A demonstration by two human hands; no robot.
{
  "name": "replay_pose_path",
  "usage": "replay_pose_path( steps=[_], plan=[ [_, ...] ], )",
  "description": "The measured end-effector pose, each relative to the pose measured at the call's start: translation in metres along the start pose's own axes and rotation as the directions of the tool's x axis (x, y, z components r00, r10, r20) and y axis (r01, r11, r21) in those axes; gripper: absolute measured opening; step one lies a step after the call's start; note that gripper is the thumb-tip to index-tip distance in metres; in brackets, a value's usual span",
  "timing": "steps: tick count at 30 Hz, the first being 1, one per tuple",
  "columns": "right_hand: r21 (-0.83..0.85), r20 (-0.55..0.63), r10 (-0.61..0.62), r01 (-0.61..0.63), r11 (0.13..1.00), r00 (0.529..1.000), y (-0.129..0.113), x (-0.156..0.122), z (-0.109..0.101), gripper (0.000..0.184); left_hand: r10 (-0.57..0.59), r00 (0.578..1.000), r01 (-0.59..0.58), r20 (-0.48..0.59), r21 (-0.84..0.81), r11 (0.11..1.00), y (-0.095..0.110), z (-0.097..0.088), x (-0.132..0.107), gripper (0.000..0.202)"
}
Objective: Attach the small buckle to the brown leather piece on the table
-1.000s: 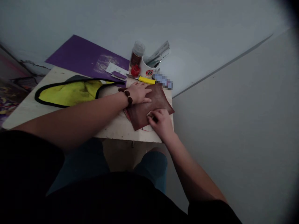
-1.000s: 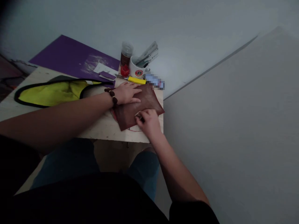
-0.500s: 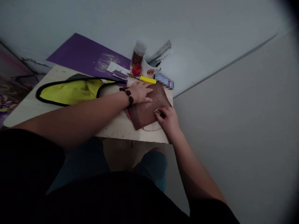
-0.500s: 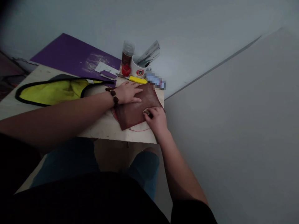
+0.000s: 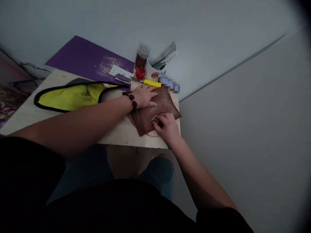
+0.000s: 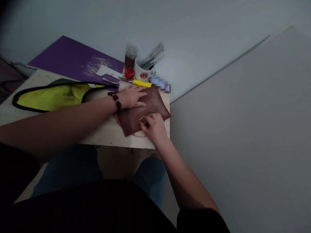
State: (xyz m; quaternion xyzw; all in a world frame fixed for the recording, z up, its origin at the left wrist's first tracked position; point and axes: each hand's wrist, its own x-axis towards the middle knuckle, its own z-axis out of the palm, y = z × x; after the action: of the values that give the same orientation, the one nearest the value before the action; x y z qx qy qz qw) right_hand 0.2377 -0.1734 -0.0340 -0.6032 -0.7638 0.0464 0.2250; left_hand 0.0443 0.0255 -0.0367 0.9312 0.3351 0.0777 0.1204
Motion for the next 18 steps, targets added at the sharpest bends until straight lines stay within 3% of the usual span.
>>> replay_pose_path(
  steps=[2,3,7,9,11,13,16,18],
  plan=[
    [0.047,0.039,-0.097,0.095,0.994,0.995,-0.003,-0.001,0.002,0.023,0.005,1.000,-0.005,-0.002,-0.003,1.000,0.000,0.000,0.000,0.076],
    [0.034,0.020,-0.075,0.074,0.997,0.997,0.000,-0.001,0.001,0.023,0.004,1.000,-0.004,-0.002,-0.007,1.000,0.000,0.001,0.000,0.076],
    [-0.085,-0.138,0.191,-0.204,0.975,0.972,0.016,0.002,-0.001,0.016,-0.008,1.000,0.009,0.016,-0.043,0.999,0.000,0.000,0.000,0.078],
    [-0.069,-0.099,0.122,-0.129,0.989,0.988,0.013,0.000,0.002,0.018,-0.006,1.000,0.007,0.018,-0.054,0.999,0.001,-0.001,-0.001,0.079],
    [-0.010,0.001,-0.059,0.059,0.998,0.998,0.007,-0.004,0.005,0.022,0.003,1.000,-0.003,0.006,-0.043,0.999,0.001,-0.002,-0.001,0.078],
    [0.004,0.021,-0.097,0.097,0.995,0.995,0.006,-0.005,0.004,0.023,0.010,1.000,-0.010,0.002,-0.024,1.000,0.001,-0.002,-0.002,0.078],
    [-0.068,-0.097,0.122,-0.129,0.989,0.988,0.013,-0.003,-0.002,0.021,0.000,1.000,0.000,0.017,-0.018,1.000,0.002,-0.003,-0.002,0.078],
    [-0.077,-0.110,0.174,-0.183,0.980,0.979,0.012,-0.001,-0.002,0.020,-0.006,1.000,0.006,0.014,-0.017,1.000,0.002,-0.002,-0.002,0.077]
  ],
)
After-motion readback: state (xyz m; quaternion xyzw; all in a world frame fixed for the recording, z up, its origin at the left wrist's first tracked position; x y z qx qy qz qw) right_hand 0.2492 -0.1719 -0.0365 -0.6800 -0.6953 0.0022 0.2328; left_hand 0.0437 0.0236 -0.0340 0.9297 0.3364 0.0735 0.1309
